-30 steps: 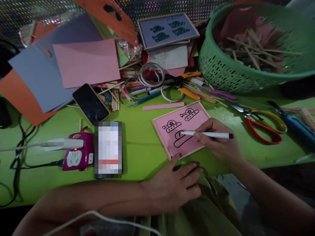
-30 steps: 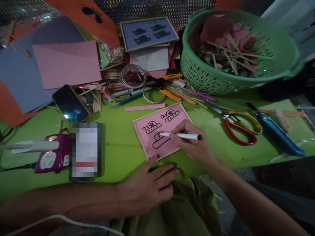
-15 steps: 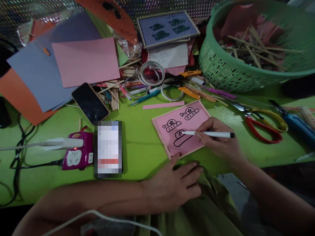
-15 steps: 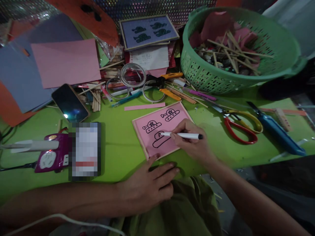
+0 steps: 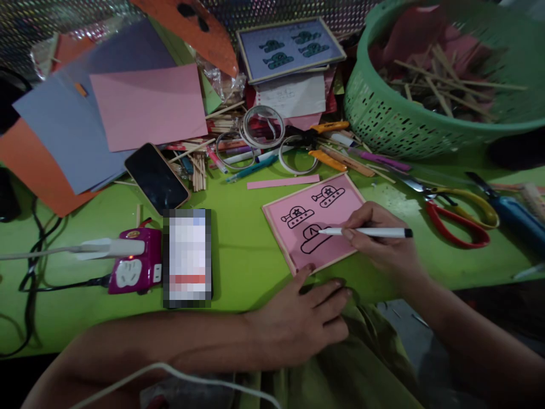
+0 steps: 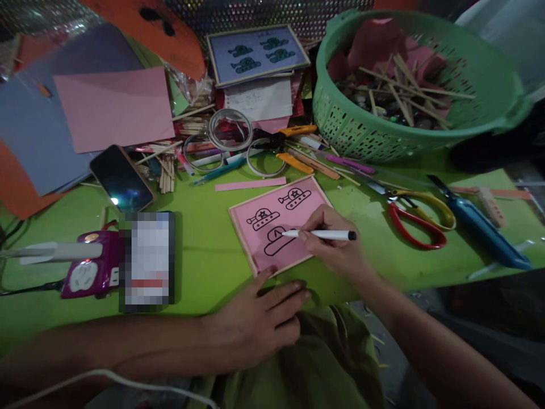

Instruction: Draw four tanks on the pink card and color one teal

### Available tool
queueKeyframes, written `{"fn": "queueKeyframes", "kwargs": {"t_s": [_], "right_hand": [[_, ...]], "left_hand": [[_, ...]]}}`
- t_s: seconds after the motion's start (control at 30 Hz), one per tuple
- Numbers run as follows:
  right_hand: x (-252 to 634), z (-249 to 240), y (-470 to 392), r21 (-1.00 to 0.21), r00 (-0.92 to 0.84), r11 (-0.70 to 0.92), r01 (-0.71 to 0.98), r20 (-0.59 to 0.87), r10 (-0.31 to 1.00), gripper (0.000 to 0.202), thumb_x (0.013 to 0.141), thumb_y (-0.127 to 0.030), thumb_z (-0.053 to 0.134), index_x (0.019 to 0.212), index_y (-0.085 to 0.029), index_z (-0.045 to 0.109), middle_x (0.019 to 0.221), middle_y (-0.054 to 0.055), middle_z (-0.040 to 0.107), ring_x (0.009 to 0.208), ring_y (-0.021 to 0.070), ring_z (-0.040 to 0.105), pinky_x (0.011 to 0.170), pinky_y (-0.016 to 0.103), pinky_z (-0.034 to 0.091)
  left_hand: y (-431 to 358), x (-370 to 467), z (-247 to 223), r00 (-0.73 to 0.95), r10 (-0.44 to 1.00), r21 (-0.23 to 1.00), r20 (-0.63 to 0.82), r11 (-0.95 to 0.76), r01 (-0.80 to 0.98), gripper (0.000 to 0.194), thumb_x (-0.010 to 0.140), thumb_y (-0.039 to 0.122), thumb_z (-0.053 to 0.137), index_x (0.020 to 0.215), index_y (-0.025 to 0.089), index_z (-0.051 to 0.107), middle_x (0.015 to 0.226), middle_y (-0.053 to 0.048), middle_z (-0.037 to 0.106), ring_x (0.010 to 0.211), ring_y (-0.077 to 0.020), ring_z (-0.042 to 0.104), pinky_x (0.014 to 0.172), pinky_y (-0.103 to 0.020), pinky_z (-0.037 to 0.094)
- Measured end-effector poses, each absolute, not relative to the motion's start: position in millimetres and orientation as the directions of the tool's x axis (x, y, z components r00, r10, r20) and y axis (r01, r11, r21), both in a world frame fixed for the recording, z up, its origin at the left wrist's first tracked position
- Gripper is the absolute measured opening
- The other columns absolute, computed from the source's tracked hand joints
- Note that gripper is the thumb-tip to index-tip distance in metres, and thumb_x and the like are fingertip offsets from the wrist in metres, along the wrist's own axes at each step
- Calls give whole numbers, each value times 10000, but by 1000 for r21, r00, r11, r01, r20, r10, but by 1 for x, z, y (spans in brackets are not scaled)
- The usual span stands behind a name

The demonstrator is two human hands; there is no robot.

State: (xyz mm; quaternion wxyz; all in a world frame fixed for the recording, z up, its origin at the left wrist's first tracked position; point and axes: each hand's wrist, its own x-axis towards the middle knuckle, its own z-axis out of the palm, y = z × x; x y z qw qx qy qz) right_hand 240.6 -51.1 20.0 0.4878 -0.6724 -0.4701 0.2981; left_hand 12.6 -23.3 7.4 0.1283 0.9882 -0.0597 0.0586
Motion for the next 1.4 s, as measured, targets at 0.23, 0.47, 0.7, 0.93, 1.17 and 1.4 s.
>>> {"fn": "queueKeyframes", "kwargs": {"t_s": [0.23,0.47,0.7,0.93,1.17,1.4], "right_hand": [[241,17,-50,-942,381,-89,323,44,923,144,792,-172,732,740,-235,613,620,-11,610,488,115,472,421,238,346],[243,17,-53,-951,370,-88,297,29,928,143,804,-173,732,753,-240,616,632,-11,613,495,117,467,428,240,351],[240,20,-51,-942,344,-77,326,43,938,128,794,-165,733,751,-237,637,646,2,641,509,130,516,441,246,389],[238,23,-50,-928,309,-63,368,58,949,152,781,-121,720,747,-243,635,660,0,675,521,130,548,453,237,412],[239,22,-51,-937,320,-89,337,25,947,136,785,-158,741,746,-235,635,659,0,671,525,127,550,460,237,413],[240,21,-52,-948,369,-126,292,-9,929,181,801,-294,803,742,-247,639,605,-8,610,491,130,478,429,264,358]], "left_hand": [[-22,13,8,986,-114,244,124,-960,-141,237,1043,295,516,1232,259,654,1558,-80,544,1452,-276,483,1186,-587,366],[-24,14,5,983,-95,262,155,-956,-133,209,1020,306,575,1200,249,663,1546,-94,553,1424,-279,502,1180,-605,363],[-24,13,7,984,-96,264,152,-955,-134,211,1019,309,582,1205,251,664,1541,-94,556,1423,-275,502,1186,-584,339],[-23,13,10,987,-101,252,121,-959,-129,223,1049,291,516,1213,267,665,1553,-76,545,1439,-267,484,1179,-570,350],[-25,14,4,982,-82,276,172,-953,-128,187,1014,292,594,1177,239,668,1538,-103,556,1413,-278,508,1169,-586,363],[-23,13,8,983,-102,257,150,-956,-139,209,1037,293,542,1206,249,656,1549,-90,551,1422,-272,507,1183,-575,351]]}}
